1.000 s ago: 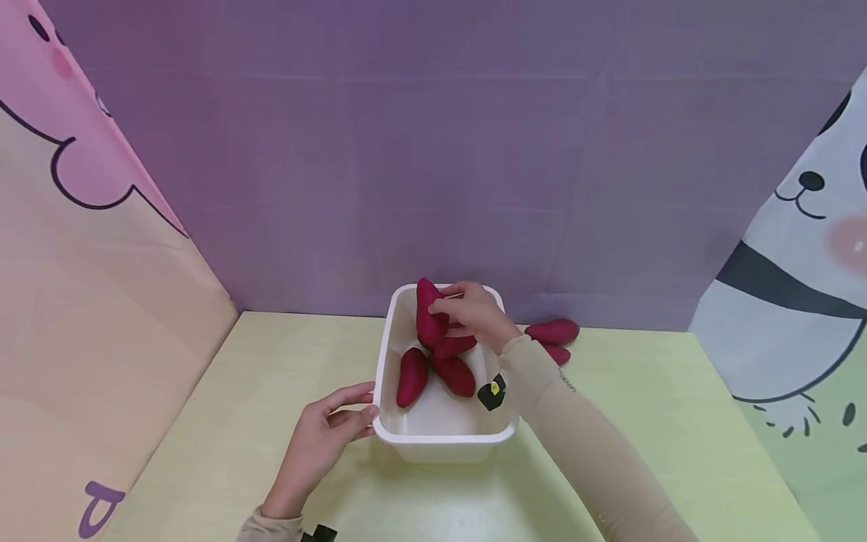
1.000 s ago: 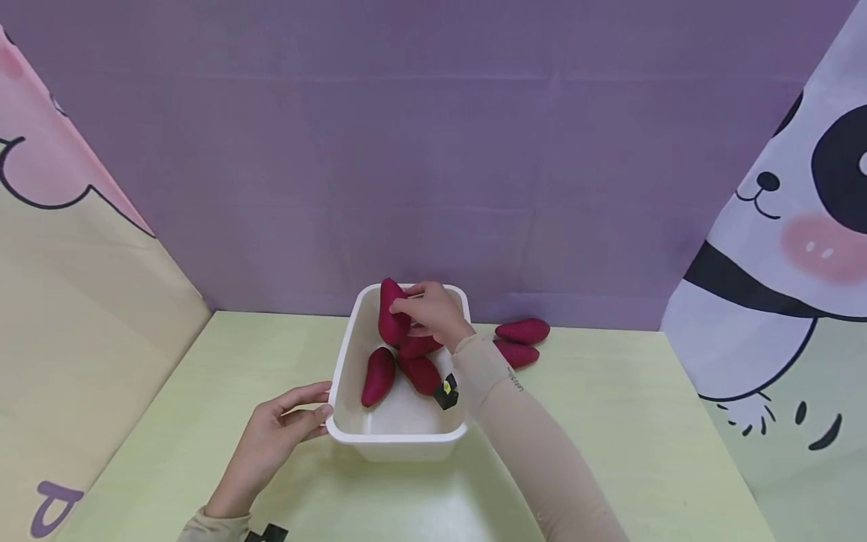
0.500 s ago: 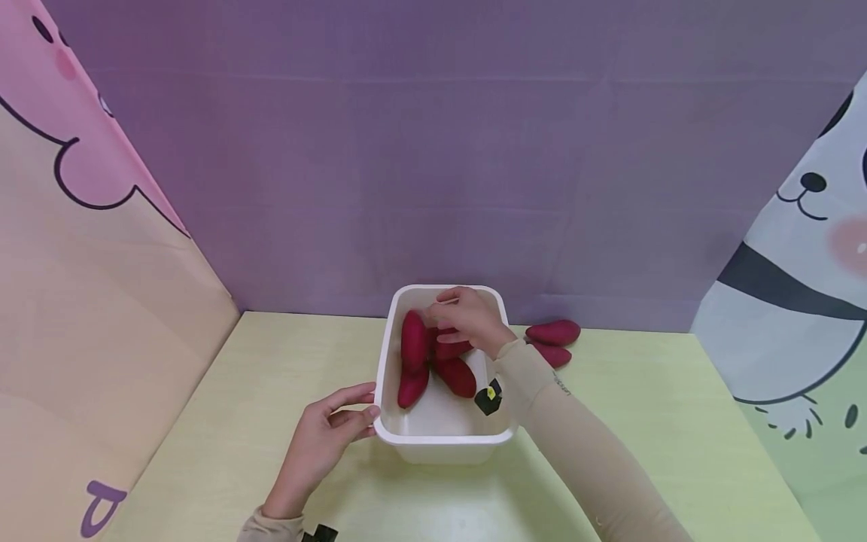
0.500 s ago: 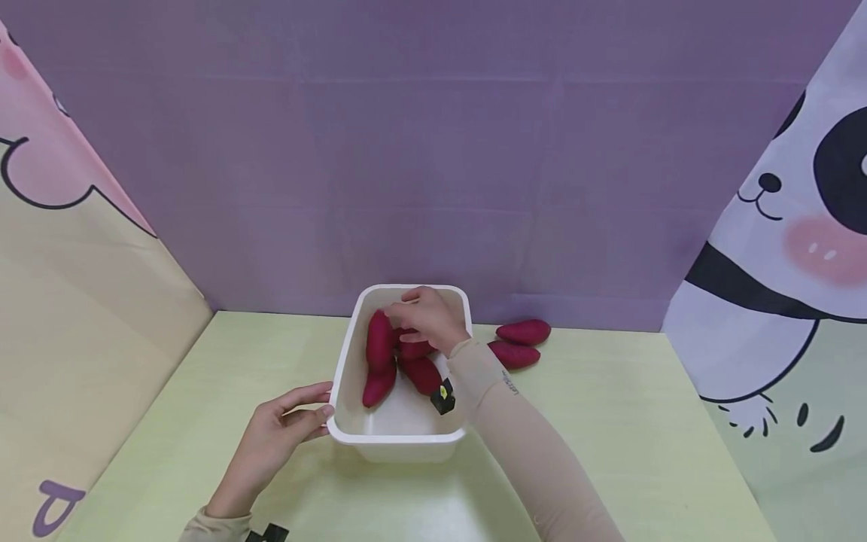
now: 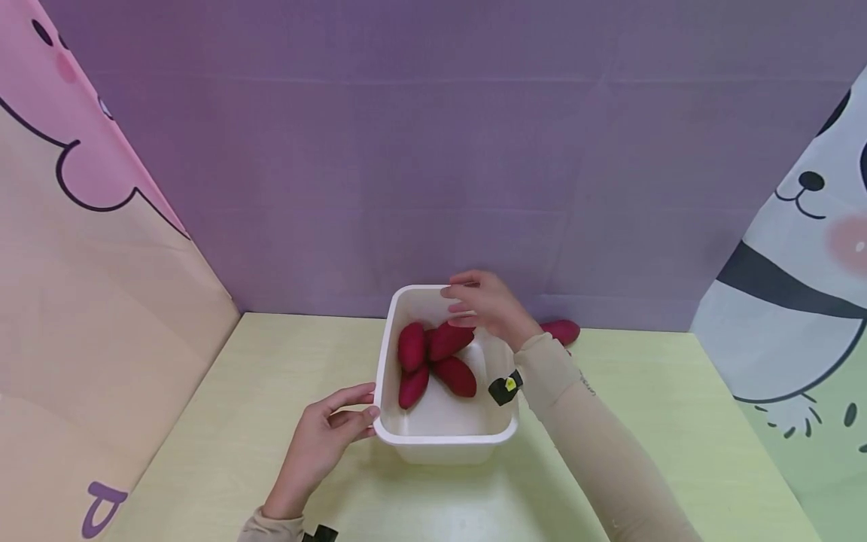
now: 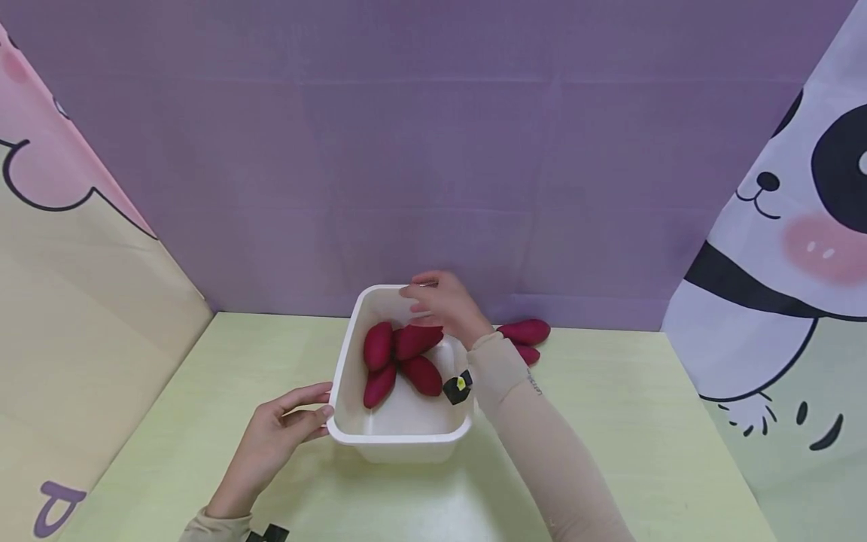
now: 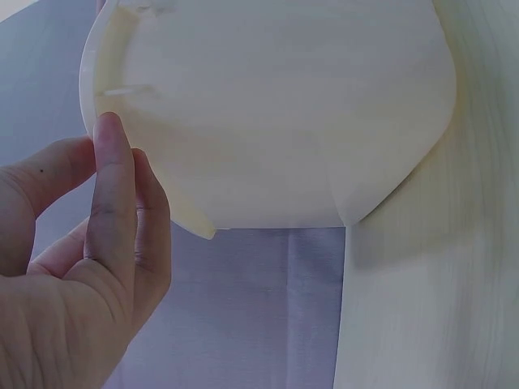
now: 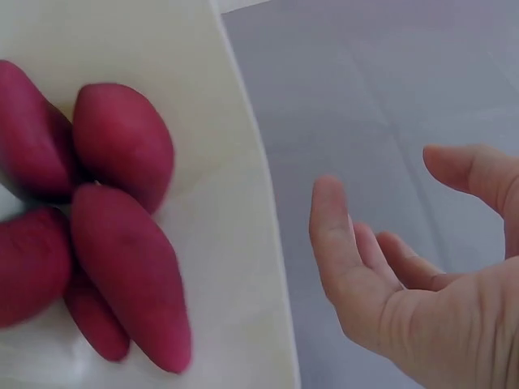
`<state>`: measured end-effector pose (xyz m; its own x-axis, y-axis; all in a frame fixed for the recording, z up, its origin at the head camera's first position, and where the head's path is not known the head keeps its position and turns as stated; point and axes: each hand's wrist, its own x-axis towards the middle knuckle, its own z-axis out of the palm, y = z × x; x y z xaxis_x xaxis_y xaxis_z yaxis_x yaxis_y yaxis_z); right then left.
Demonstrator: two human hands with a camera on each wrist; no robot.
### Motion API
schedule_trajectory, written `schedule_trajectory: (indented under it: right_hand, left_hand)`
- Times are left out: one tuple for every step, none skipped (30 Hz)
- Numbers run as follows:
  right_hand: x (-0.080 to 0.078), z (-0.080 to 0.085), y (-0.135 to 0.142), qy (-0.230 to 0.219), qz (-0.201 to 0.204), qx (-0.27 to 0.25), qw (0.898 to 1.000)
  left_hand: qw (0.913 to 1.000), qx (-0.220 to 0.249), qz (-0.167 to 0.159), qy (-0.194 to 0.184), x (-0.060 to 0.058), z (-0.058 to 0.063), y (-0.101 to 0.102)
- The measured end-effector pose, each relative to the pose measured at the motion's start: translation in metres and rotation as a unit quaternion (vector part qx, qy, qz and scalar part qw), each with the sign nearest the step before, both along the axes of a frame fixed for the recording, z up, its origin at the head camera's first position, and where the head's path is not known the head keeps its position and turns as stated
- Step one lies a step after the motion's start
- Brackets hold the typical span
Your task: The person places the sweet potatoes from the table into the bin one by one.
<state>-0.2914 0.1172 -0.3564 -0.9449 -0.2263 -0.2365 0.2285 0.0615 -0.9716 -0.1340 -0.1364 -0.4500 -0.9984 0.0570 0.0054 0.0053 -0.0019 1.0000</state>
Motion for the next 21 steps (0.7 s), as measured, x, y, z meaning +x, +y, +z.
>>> schedule_trajectory:
  right_hand:
    - [0.001,0.001,0.004,0.006,0.002,0.002,1.0]
    - [0.002,0.003,0.01,0.014,0.005,0.005,1.0]
    - [0.003,0.004,0.015,0.023,0.006,0.012,1.0]
    - [0.004,0.004,0.021,0.033,0.009,0.018,0.999]
    - [0.005,0.004,0.027,0.043,0.011,0.026,0.999]
    - [0.006,0.003,0.033,0.055,0.014,0.034,0.998]
    - [0.007,0.002,0.039,0.068,0.015,0.044,0.997]
    - [0.008,0.001,0.045,0.079,0.017,0.052,0.995]
    - [0.009,0.0,0.051,0.091,0.017,0.06,0.994]
    - [0.01,-0.002,0.058,0.104,0.017,0.067,0.992]
    - [0.011,-0.005,0.064,0.116,0.017,0.074,0.99]
    - [0.012,-0.007,0.071,0.127,0.015,0.08,0.989]
    - [0.014,-0.009,0.078,0.137,0.013,0.087,0.987]
    - [0.015,-0.011,0.085,0.145,0.009,0.092,0.985]
    - [0.017,-0.013,0.092,0.152,0.004,0.098,0.984]
    - [0.019,-0.015,0.099,0.156,-0.001,0.106,0.982]
    - [0.021,-0.017,0.106,0.16,-0.005,0.112,0.981]
    - [0.024,-0.019,0.112,0.161,-0.011,0.117,0.98]
    - [0.025,-0.022,0.118,0.161,-0.016,0.123,0.979]
    - [0.027,-0.024,0.124,0.16,-0.019,0.128,0.979]
    - [0.029,-0.027,0.13,0.16,-0.022,0.132,0.978]
  left_hand:
    - [1.0,0.0,0.0,0.0,0.0,0.0,0.0]
    - [1.0,0.0,-0.001,0.001,0.0,0.0,0.0]
    - [1.0,0.0,-0.001,0.001,0.0,0.0,0.0]
    - [1.0,0.001,-0.001,0.001,0.0,0.0,0.0]
    - [1.0,0.001,-0.001,0.002,0.0,0.0,0.0]
    - [1.0,0.002,-0.002,0.004,0.0,0.0,0.0]
    - [1.0,0.002,-0.003,0.005,0.0,0.0,0.0]
    - [1.0,0.003,-0.003,0.005,0.0,0.0,0.0]
    - [1.0,0.003,-0.003,0.006,0.0,0.001,-0.001]
    - [1.0,0.004,-0.003,0.006,0.0,0.001,-0.001]
    - [1.0,0.004,-0.003,0.006,0.0,0.001,-0.001]
    - [1.0,0.004,-0.002,0.006,0.0,0.001,-0.001]
    - [1.0,0.003,-0.002,0.005,0.0,0.001,-0.001]
    - [1.0,0.003,-0.001,0.004,0.0,0.001,-0.001]
    - [1.0,0.004,-0.001,0.003,0.0,0.001,-0.001]
    - [1.0,0.003,-0.001,0.002,0.0,0.001,-0.001]
    - [1.0,0.002,0.0,0.002,0.001,0.001,-0.002]
    - [1.0,0.001,0.001,0.001,0.001,0.001,-0.002]
    - [1.0,0.001,0.001,0.001,0.002,0.001,-0.002]
    - [1.0,0.0,0.002,0.001,0.002,0.001,-0.003]
    - [1.0,0.0,0.003,0.001,0.003,0.001,-0.003]
